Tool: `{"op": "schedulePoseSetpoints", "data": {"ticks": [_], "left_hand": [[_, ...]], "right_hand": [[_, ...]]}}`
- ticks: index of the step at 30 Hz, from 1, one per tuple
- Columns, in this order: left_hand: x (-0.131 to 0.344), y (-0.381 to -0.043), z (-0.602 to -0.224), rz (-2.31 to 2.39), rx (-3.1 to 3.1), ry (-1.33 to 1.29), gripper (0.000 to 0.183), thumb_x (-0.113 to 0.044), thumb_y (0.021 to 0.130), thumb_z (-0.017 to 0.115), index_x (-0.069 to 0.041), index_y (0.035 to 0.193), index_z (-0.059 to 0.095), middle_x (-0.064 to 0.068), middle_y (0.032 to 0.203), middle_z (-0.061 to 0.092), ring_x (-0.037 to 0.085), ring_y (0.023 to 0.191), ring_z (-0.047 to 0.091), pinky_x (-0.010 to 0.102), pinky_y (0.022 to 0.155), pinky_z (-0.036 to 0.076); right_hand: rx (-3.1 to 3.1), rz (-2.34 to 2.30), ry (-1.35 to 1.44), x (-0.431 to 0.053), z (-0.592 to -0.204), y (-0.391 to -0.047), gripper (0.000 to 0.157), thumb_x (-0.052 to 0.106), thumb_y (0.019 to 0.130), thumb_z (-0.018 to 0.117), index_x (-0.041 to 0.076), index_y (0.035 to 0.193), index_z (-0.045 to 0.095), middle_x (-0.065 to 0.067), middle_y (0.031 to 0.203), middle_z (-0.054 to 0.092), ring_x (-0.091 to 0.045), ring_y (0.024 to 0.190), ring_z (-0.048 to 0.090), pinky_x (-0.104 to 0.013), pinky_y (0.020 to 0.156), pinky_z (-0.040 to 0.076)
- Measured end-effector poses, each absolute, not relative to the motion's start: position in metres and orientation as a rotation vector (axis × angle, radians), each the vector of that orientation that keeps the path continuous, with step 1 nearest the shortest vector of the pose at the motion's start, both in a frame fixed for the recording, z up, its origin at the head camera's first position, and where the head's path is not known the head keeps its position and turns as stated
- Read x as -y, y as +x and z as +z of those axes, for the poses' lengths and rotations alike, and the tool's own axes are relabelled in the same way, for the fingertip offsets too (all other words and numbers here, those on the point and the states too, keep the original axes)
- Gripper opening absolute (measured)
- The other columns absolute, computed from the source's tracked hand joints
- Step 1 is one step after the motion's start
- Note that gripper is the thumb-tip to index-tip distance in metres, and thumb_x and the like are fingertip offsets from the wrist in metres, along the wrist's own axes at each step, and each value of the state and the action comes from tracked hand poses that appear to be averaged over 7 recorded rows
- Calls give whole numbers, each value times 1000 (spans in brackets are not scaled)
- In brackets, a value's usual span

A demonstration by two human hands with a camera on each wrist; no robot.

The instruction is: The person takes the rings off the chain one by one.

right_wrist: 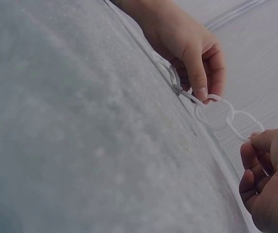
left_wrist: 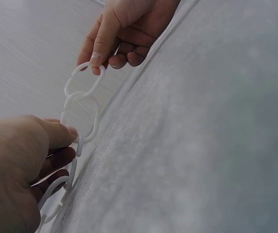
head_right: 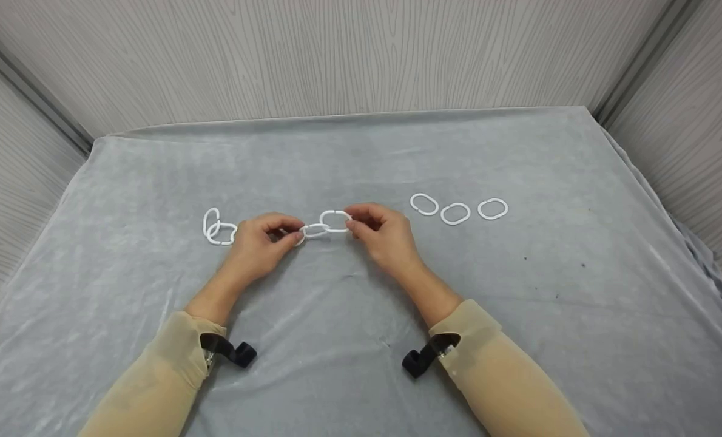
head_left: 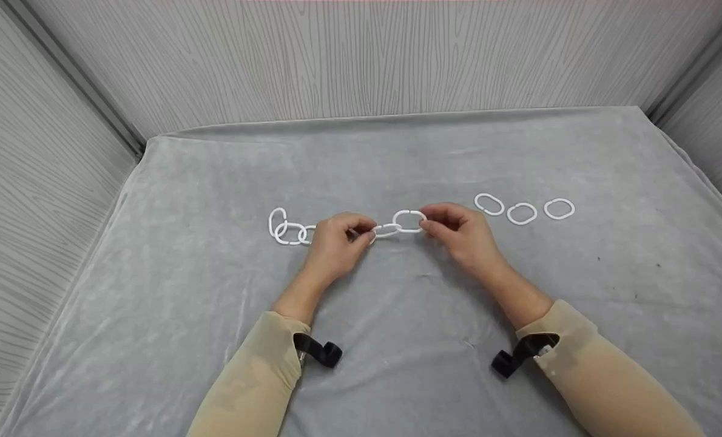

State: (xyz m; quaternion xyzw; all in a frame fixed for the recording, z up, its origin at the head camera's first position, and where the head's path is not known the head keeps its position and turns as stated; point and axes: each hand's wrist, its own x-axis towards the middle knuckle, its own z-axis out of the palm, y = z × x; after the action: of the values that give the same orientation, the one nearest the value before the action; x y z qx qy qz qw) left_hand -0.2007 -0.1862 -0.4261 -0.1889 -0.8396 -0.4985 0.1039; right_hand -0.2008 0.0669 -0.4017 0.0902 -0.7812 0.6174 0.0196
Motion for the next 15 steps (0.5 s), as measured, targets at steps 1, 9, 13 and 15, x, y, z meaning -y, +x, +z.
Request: {"op": "schedulePoseSetpoints", "data": {"ticks": [1, 9, 13, 15], "left_hand": [[186, -201, -426, -1474, 2467, -563, 7, -2, 93, 79, -1, 100, 81, 8, 95, 77, 20, 86, 70, 32, 77, 54], [187, -201, -426, -1489, 2400, -613, 7, -2, 92, 79, -3, 98, 82, 6, 94, 76, 18, 86, 69, 36, 76, 56], [187, -200, -426, -1496, 2383, -648, 7, -1, 93, 79, -2, 99, 82, 6, 93, 76, 19, 86, 69, 35, 75, 56], [186, -200, -426, -1498, 2381, -663, 7, -1, 92, 79, -2, 99, 82, 7, 93, 76, 19, 86, 69, 35, 76, 56]], "right_hand": [[2424, 1914, 283, -67, -402, -201, 23, -1, 93, 78, -9, 114, 75, -6, 91, 74, -9, 75, 65, -20, 69, 53], [2431, 1909, 292, -68, -402, -201, 22, -1, 93, 79, -6, 115, 77, -6, 91, 73, -10, 75, 64, -21, 68, 52], [2445, 1903, 306, -68, -403, -201, 22, -1, 93, 79, -5, 114, 77, -10, 94, 74, -11, 77, 65, -21, 69, 53], [2441, 1912, 317, -68, -403, -201, 21, -1, 93, 79, -5, 114, 77, -11, 94, 74, -11, 77, 65, -22, 70, 54]]}}
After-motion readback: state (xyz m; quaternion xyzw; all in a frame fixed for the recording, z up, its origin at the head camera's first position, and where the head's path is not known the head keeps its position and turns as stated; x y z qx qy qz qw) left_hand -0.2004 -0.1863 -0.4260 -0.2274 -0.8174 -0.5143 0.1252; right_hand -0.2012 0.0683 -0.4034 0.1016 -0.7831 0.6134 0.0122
